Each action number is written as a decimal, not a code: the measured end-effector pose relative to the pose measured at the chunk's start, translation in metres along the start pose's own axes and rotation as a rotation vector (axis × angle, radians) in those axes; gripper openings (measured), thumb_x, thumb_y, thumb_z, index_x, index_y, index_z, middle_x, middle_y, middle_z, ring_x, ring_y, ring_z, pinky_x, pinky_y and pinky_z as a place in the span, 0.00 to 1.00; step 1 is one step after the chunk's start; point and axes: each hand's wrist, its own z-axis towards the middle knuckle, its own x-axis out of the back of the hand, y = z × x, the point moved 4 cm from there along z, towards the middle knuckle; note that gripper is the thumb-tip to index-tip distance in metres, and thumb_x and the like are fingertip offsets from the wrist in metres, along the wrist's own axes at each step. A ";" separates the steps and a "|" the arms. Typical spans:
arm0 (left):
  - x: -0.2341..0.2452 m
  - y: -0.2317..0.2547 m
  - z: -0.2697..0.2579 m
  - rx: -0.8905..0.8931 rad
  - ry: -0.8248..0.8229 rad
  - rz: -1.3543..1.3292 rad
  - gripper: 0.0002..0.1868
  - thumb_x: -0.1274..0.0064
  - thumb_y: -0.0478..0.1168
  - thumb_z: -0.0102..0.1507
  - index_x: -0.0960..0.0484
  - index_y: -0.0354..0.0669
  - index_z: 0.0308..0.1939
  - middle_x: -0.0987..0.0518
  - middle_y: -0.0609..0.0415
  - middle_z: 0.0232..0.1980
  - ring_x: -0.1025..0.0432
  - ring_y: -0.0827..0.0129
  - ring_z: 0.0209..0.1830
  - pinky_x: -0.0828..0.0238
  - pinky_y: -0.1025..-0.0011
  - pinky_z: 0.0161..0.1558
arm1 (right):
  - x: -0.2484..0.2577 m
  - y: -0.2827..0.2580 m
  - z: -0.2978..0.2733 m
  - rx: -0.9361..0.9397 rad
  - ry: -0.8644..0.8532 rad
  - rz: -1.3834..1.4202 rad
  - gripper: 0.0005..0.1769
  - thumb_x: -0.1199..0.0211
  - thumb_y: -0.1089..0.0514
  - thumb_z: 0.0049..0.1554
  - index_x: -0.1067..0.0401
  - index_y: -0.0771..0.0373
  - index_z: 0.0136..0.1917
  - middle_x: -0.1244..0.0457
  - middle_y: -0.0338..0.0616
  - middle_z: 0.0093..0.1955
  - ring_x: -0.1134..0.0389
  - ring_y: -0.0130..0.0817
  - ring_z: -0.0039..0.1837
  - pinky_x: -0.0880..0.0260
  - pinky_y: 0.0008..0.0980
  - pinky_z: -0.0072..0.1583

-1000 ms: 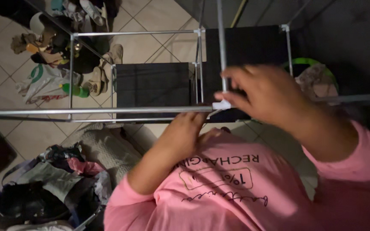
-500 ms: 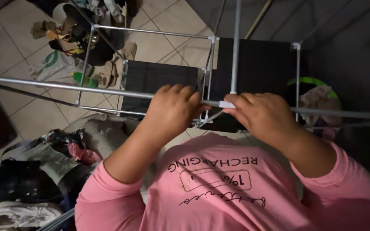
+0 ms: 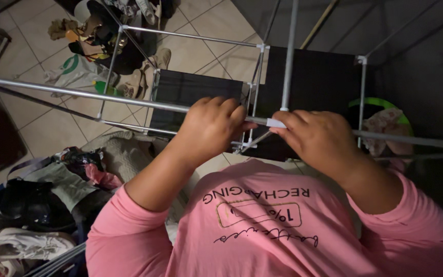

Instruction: The person connects metal rods into plastic corner joints to assemble the frame of a multi-tier shelving unit.

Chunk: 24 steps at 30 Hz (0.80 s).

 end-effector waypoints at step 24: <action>-0.004 0.005 0.007 -0.055 0.004 -0.003 0.18 0.41 0.51 0.66 0.26 0.45 0.31 0.27 0.54 0.31 0.29 0.61 0.30 0.32 0.63 0.32 | -0.004 0.005 0.001 -0.020 -0.073 0.094 0.13 0.36 0.51 0.60 0.25 0.59 0.54 0.32 0.47 0.40 0.29 0.48 0.41 0.32 0.44 0.42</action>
